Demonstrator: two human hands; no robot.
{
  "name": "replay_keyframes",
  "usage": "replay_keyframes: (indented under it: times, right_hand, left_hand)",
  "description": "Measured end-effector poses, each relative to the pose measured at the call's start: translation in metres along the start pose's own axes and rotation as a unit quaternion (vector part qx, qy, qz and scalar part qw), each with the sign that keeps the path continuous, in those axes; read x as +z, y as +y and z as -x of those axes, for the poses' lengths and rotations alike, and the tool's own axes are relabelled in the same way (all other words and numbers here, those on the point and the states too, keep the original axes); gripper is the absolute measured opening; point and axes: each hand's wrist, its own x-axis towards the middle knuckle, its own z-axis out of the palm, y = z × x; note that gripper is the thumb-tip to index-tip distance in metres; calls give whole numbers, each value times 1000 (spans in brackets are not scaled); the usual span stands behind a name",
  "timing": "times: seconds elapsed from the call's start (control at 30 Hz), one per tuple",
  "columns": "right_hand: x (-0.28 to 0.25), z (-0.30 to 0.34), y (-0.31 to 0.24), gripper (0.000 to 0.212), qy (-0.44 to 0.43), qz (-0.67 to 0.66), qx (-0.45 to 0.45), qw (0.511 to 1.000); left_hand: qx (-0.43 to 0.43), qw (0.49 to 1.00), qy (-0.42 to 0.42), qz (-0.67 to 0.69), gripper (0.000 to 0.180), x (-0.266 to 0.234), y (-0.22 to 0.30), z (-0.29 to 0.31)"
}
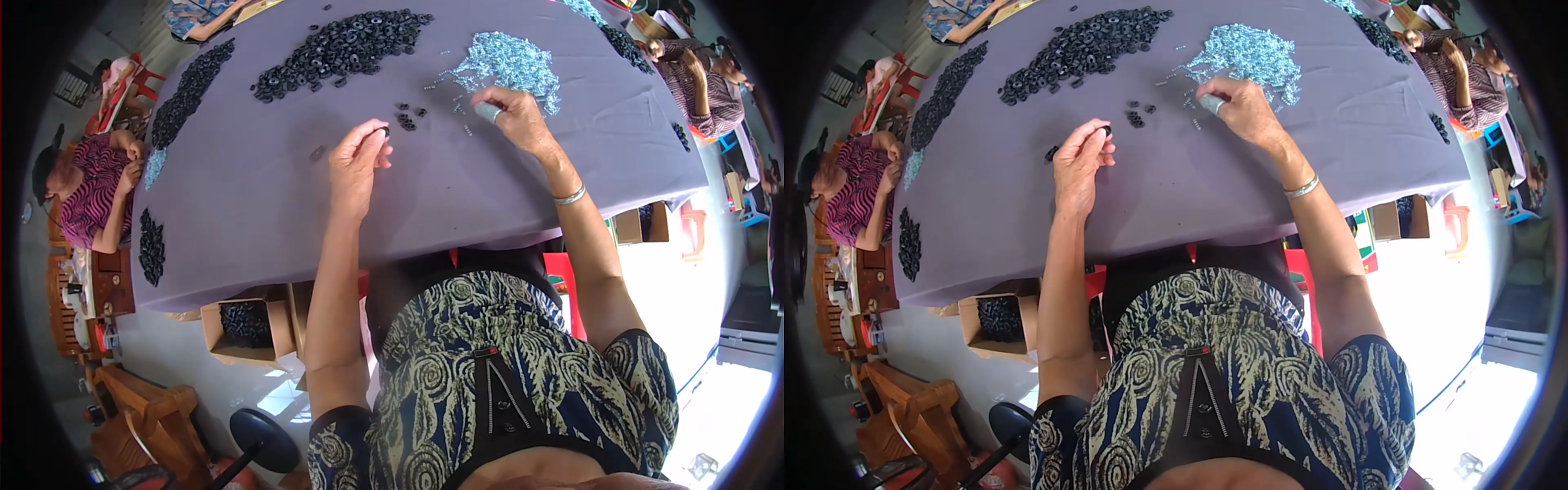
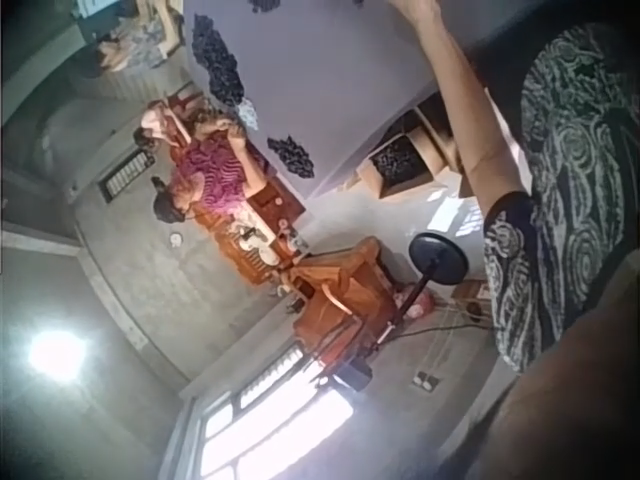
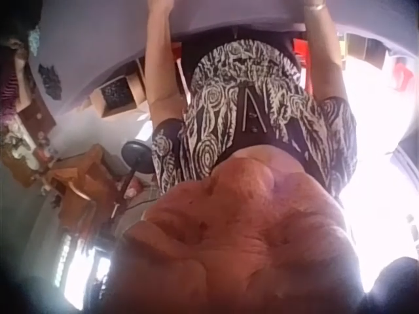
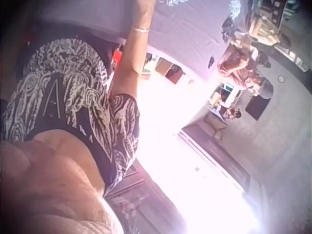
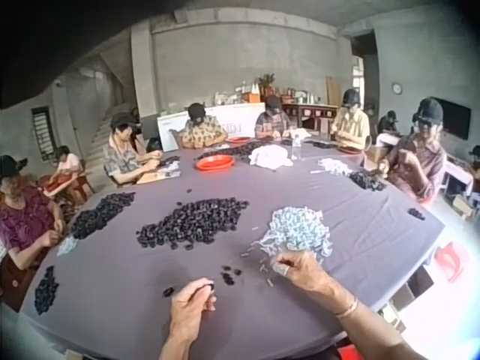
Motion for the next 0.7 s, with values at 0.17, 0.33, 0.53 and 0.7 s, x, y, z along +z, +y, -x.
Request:
replay_keyframes:
  times: [0.17, 0.33, 0.53, 0.7]
  right_hand:
    - [11, 13, -3, 24, -12, 177, -183, 967]
    - [18, 17, -5, 35, -28, 242, -194, 950]
    - [18, 7, -11, 18, -48, 118, -41, 991]
    - [36, 2, -36, 9, -47, -78, 11, 996]
  left_hand:
    - [-37, 999, 1, 22, 15, 6, -8, 1]
    - [-65, 996, -19, 58, 19, 11, -13, 3]
    - [-91, 992, -13, 88, 21, 15, -10, 6]
    - [-99, 990, -9, 95, 21, 15, -11, 5]
